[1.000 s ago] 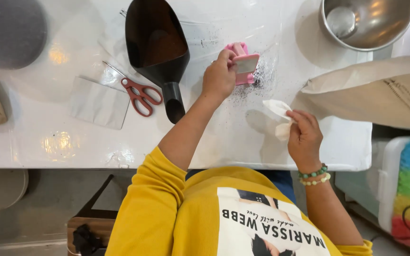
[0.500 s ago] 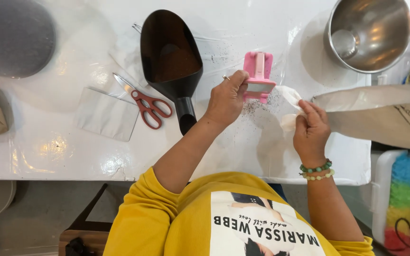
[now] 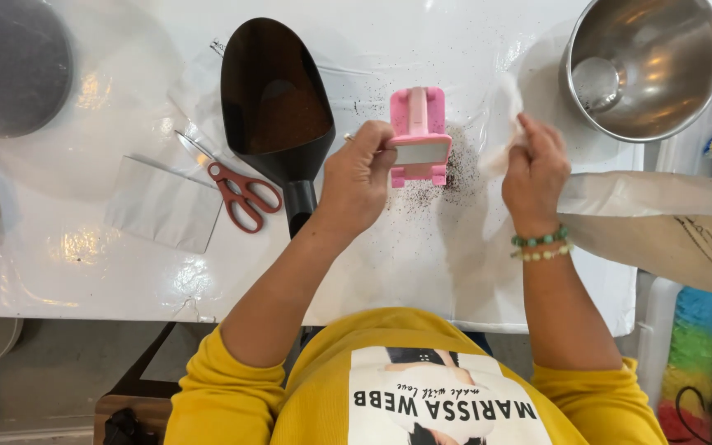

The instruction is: Filling a bag with ground coffee using a scoop and then wiping the work surface

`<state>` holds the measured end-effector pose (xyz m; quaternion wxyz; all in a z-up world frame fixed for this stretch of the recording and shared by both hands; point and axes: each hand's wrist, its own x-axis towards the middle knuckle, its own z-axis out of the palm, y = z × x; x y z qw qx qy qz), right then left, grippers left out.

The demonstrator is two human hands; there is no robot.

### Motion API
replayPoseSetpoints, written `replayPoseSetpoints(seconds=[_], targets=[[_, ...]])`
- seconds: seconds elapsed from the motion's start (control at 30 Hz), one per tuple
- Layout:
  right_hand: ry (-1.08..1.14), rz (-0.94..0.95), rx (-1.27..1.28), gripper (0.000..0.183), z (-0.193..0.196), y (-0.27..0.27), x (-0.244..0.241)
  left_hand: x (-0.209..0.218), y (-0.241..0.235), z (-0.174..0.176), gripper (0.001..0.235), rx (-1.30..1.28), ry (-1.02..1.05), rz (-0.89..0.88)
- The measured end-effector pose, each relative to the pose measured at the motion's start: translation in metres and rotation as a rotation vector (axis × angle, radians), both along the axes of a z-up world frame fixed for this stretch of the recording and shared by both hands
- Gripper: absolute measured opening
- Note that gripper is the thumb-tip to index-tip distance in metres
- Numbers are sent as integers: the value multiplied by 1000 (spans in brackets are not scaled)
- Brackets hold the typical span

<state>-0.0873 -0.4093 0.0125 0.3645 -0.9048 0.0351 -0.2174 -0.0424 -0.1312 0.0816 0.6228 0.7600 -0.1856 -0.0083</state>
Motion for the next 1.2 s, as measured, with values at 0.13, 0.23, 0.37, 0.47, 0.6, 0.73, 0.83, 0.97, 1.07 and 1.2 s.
replayPoseSetpoints(seconds=[0.13, 0.23, 0.37, 0.47, 0.6, 0.73, 0.83, 0.97, 1.07, 1.2], targets=[[127, -200, 25, 43, 0, -13, 73, 17, 12, 26, 20, 15, -52, 58], [155, -280, -24, 49, -30, -41, 121, 34, 21, 46, 16, 75, -6, 78], [76, -261, -249, 61, -98, -84, 171, 66, 30, 64, 17, 43, -26, 96], [263, -316, -389, 45, -143, -92, 182, 89, 35, 66, 17, 72, -43, 123], [330, -308, -130, 39, -114, -20, 183, 114, 36, 58, 16, 106, -41, 140], [142, 233, -346, 55, -107, 30, 181, 129, 30, 47, 21, 117, -67, 158], [291, 464, -413, 67, -91, 68, 173, 135, 27, 39, 23, 94, -64, 158], [126, 788, -935, 72, -122, 80, 110, 139, 33, 34, 22, 95, -72, 160], [173, 915, -377, 31, -66, 84, 67, 139, 43, 38, 22, 113, -55, 165], [266, 806, -216, 70, -51, 63, 99, 146, 43, 32, 24, 94, -101, 175]])
